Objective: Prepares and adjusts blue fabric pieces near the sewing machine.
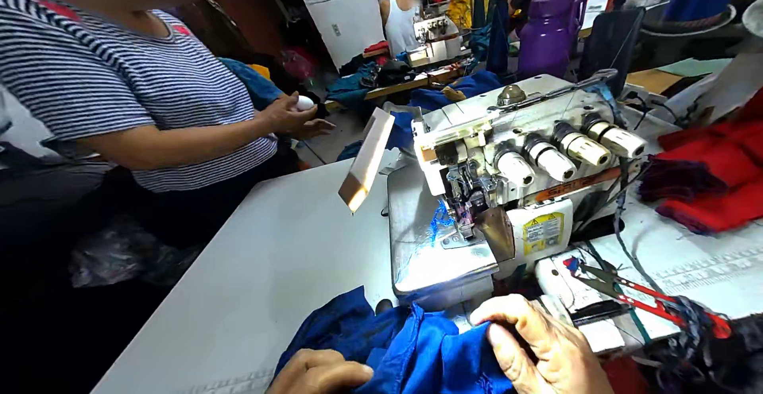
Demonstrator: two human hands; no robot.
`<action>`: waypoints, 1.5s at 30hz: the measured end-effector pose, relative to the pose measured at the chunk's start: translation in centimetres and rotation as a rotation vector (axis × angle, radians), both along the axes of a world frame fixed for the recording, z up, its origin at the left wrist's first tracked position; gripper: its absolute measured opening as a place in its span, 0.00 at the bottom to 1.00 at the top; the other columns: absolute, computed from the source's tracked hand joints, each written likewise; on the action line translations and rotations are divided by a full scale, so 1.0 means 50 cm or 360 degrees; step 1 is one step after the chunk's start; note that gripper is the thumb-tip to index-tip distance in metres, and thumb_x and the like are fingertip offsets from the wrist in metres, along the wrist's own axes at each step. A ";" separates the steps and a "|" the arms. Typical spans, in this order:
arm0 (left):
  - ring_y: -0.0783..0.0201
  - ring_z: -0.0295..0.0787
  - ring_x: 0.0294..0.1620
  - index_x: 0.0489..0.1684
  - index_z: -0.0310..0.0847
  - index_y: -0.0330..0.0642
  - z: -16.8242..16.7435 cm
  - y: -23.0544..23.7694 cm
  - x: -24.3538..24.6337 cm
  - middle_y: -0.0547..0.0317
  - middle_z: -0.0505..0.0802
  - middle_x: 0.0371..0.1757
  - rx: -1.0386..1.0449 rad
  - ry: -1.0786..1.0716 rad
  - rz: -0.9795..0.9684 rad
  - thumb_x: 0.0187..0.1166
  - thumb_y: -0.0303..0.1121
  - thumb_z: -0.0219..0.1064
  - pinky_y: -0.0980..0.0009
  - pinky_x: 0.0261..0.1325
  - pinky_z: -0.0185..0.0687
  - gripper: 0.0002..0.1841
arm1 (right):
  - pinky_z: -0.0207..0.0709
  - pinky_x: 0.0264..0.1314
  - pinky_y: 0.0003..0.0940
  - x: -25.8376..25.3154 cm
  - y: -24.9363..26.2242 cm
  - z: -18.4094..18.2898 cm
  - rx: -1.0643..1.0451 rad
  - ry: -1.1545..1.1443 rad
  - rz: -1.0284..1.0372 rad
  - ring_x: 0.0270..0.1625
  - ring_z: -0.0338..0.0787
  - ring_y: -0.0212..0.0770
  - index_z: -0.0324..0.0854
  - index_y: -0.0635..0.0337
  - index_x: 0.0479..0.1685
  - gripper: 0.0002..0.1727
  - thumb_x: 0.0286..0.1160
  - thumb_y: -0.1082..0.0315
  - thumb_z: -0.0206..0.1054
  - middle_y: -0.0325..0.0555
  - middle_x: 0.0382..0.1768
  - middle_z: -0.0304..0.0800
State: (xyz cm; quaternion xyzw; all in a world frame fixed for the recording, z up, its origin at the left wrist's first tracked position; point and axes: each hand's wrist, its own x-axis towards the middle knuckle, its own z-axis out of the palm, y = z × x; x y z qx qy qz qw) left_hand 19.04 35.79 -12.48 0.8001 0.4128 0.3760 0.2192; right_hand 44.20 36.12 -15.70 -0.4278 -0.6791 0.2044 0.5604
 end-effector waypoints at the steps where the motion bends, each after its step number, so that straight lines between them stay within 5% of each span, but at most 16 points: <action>1: 0.78 0.80 0.58 0.47 0.87 0.32 -0.002 0.003 -0.004 0.57 0.88 0.48 -0.0014 -0.0113 -0.0031 0.85 0.22 0.55 0.80 0.65 0.73 0.11 | 0.79 0.53 0.18 0.002 0.000 0.002 -0.0003 0.0007 0.0085 0.45 0.91 0.32 0.88 0.70 0.44 0.08 0.80 0.73 0.64 0.55 0.40 0.94; 4: 0.90 0.82 0.59 0.58 0.88 0.64 0.009 0.013 -0.009 0.92 0.89 0.55 -0.0027 -0.0396 0.0006 0.91 0.32 0.54 0.84 0.64 0.78 0.15 | 0.84 0.51 0.27 0.008 -0.004 0.000 0.0005 -0.0114 0.0304 0.44 0.94 0.40 0.91 0.69 0.49 0.12 0.77 0.69 0.71 0.56 0.40 0.95; 8: 0.87 0.87 0.55 0.55 0.89 0.64 0.053 0.020 -0.003 0.91 0.93 0.53 0.0054 -0.0690 0.0031 0.90 0.28 0.53 0.83 0.63 0.82 0.18 | 0.82 0.41 0.30 0.018 -0.010 -0.012 0.0040 -0.0356 0.0063 0.37 0.91 0.44 0.93 0.63 0.40 0.07 0.73 0.74 0.69 0.54 0.32 0.92; 13: 0.94 0.83 0.53 0.61 0.88 0.69 0.061 0.020 -0.002 0.98 0.90 0.54 0.0056 -0.0507 -0.0066 0.89 0.36 0.58 0.91 0.58 0.78 0.14 | 0.79 0.52 0.14 0.041 0.001 0.003 0.0099 -0.0268 -0.0177 0.47 0.88 0.31 0.91 0.62 0.38 0.08 0.78 0.70 0.66 0.54 0.44 0.91; 15: 0.94 0.82 0.52 0.64 0.87 0.62 0.055 0.018 -0.014 0.90 0.90 0.51 0.0046 -0.0291 -0.0162 0.87 0.41 0.63 0.91 0.57 0.76 0.13 | 0.76 0.57 0.12 0.046 0.008 0.004 0.0161 -0.0231 -0.0204 0.50 0.88 0.29 0.90 0.63 0.38 0.09 0.79 0.70 0.64 0.53 0.43 0.92; 18: 0.67 0.80 0.42 0.54 0.89 0.30 0.044 0.010 -0.027 0.45 0.85 0.36 0.0196 0.0186 -0.0169 0.83 0.37 0.69 0.79 0.51 0.74 0.16 | 0.75 0.55 0.10 0.046 0.019 -0.003 0.0272 -0.0253 -0.0368 0.46 0.89 0.26 0.90 0.61 0.40 0.09 0.80 0.69 0.64 0.48 0.38 0.93; 20: 0.54 0.83 0.36 0.52 0.91 0.28 0.038 0.003 -0.031 0.34 0.87 0.33 0.0221 0.0495 -0.0073 0.80 0.33 0.72 0.71 0.46 0.78 0.15 | 0.76 0.53 0.09 0.051 0.029 -0.011 0.0336 -0.0308 -0.0484 0.43 0.89 0.25 0.93 0.58 0.41 0.10 0.79 0.69 0.64 0.45 0.35 0.93; 23: 0.48 0.84 0.32 0.49 0.93 0.29 0.032 0.000 -0.042 0.33 0.87 0.32 0.0223 0.0731 0.0133 0.78 0.29 0.72 0.64 0.40 0.80 0.11 | 0.78 0.45 0.12 0.065 0.029 -0.013 0.0296 -0.0453 -0.0558 0.38 0.87 0.27 0.95 0.51 0.42 0.13 0.76 0.70 0.62 0.42 0.33 0.90; 25: 0.52 0.84 0.34 0.44 0.93 0.28 0.032 0.003 -0.052 0.34 0.87 0.33 0.0244 0.0670 0.0228 0.81 0.28 0.69 0.67 0.43 0.79 0.10 | 0.82 0.37 0.24 0.072 0.022 -0.013 0.0192 -0.0653 -0.0561 0.35 0.90 0.35 0.95 0.51 0.40 0.15 0.70 0.74 0.60 0.45 0.34 0.92; 28: 0.65 0.86 0.46 0.44 0.89 0.26 0.042 0.009 -0.050 0.38 0.90 0.39 0.0171 0.0400 0.0139 0.84 0.27 0.64 0.78 0.55 0.79 0.11 | 0.87 0.47 0.48 0.070 0.002 -0.002 -0.0042 -0.0814 -0.0309 0.51 0.94 0.54 0.94 0.56 0.41 0.15 0.64 0.77 0.62 0.55 0.50 0.93; 30: 0.71 0.88 0.45 0.45 0.87 0.23 0.047 0.010 -0.019 0.39 0.92 0.40 0.0133 0.0253 0.0100 0.84 0.24 0.61 0.79 0.54 0.81 0.10 | 0.84 0.56 0.55 0.052 -0.016 0.019 -0.0102 -0.0730 -0.0076 0.58 0.92 0.57 0.94 0.57 0.48 0.12 0.74 0.72 0.65 0.58 0.58 0.92; 34: 0.78 0.87 0.45 0.48 0.85 0.26 0.045 0.012 0.042 0.44 0.93 0.42 0.0188 0.0154 0.0098 0.82 0.24 0.62 0.83 0.54 0.80 0.09 | 0.80 0.57 0.52 -0.011 -0.043 0.015 -0.0030 -0.0653 0.0040 0.55 0.92 0.56 0.90 0.64 0.54 0.19 0.79 0.55 0.69 0.59 0.52 0.93; 38: 0.73 0.86 0.43 0.50 0.85 0.27 0.050 0.005 0.047 0.42 0.90 0.39 0.0256 0.0102 0.0016 0.83 0.22 0.61 0.82 0.52 0.79 0.09 | 0.85 0.45 0.39 -0.025 -0.029 -0.031 0.0165 -0.0754 -0.0337 0.40 0.94 0.48 0.91 0.63 0.42 0.08 0.70 0.75 0.66 0.52 0.35 0.93; 42: 0.54 0.86 0.36 0.47 0.89 0.27 0.032 -0.006 0.029 0.36 0.90 0.33 0.0433 0.0473 0.0232 0.82 0.23 0.63 0.71 0.45 0.80 0.09 | 0.84 0.50 0.27 0.015 -0.030 -0.016 0.0265 -0.0738 -0.0422 0.45 0.95 0.42 0.92 0.62 0.42 0.11 0.76 0.73 0.61 0.52 0.39 0.96; 45: 0.45 0.90 0.40 0.46 0.92 0.28 -0.011 -0.009 0.017 0.32 0.90 0.38 0.0267 0.0624 0.0280 0.78 0.20 0.64 0.60 0.47 0.85 0.10 | 0.79 0.53 0.21 0.022 -0.034 0.016 0.0280 -0.0663 -0.0430 0.48 0.89 0.40 0.92 0.59 0.44 0.12 0.80 0.70 0.60 0.51 0.39 0.92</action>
